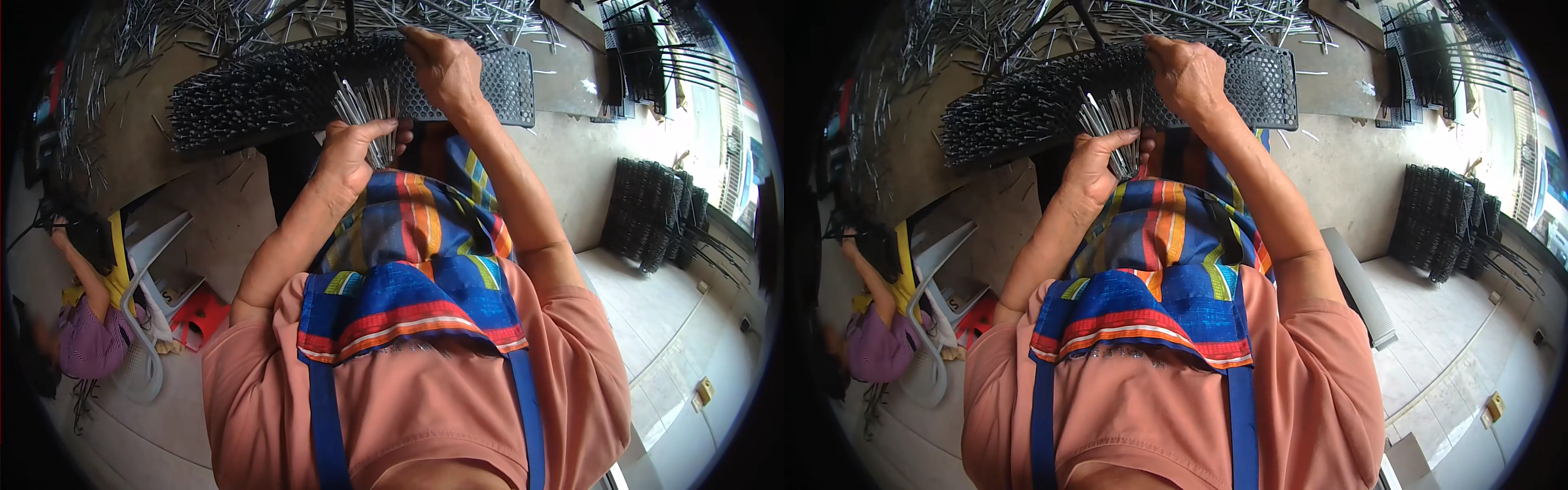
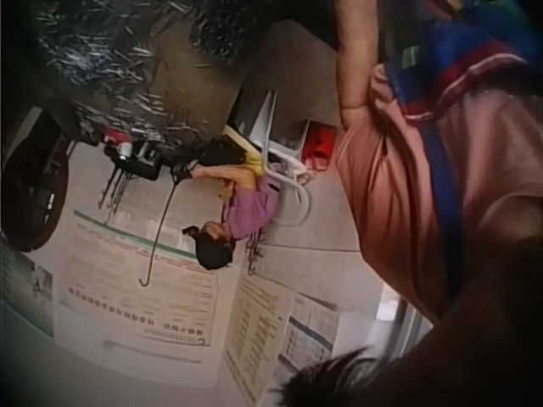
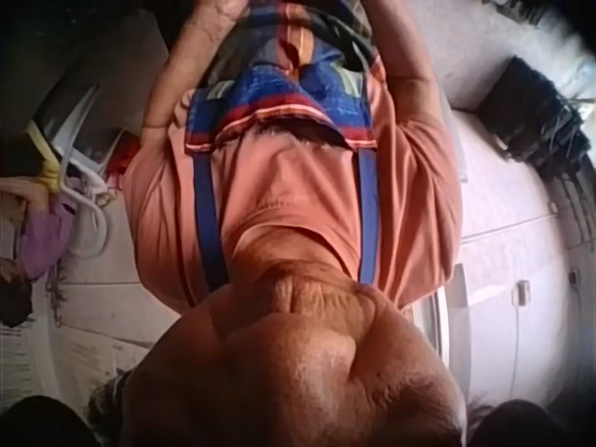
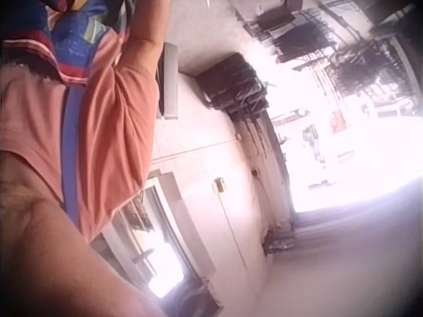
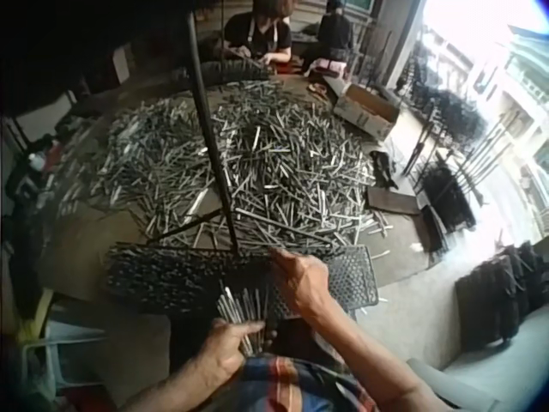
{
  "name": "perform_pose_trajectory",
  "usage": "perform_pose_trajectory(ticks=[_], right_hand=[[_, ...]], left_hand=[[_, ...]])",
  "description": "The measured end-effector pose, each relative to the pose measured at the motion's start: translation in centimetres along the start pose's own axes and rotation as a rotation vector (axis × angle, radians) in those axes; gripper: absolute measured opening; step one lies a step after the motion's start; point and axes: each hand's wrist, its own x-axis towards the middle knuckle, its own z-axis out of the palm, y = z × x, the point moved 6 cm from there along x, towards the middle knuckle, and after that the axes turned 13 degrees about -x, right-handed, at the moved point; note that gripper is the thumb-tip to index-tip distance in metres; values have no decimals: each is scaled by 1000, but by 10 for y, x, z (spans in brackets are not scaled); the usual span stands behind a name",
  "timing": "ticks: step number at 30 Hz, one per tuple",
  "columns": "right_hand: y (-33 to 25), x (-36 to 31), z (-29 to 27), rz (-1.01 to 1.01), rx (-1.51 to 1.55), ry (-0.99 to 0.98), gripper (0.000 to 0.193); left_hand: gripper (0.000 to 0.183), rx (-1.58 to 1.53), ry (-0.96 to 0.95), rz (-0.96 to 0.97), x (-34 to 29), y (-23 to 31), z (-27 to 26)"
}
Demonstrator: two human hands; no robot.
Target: Inserting thin metal pins into a perforated black grid on a workbench.
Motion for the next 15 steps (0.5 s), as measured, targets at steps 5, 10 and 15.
perform_pose_trajectory(ticks=[5,10,15], right_hand=[[5,-3,-5,8,-43,17,26],[3,-11,-10,-57,2,130,23],[20,-34,4,273,532,-262,21]], left_hand=[[19,-2,-36,-12,2,0,-1],[19,-3,-51,-31,7,-2,-1],[20,20,-121,6,7,1,10]])
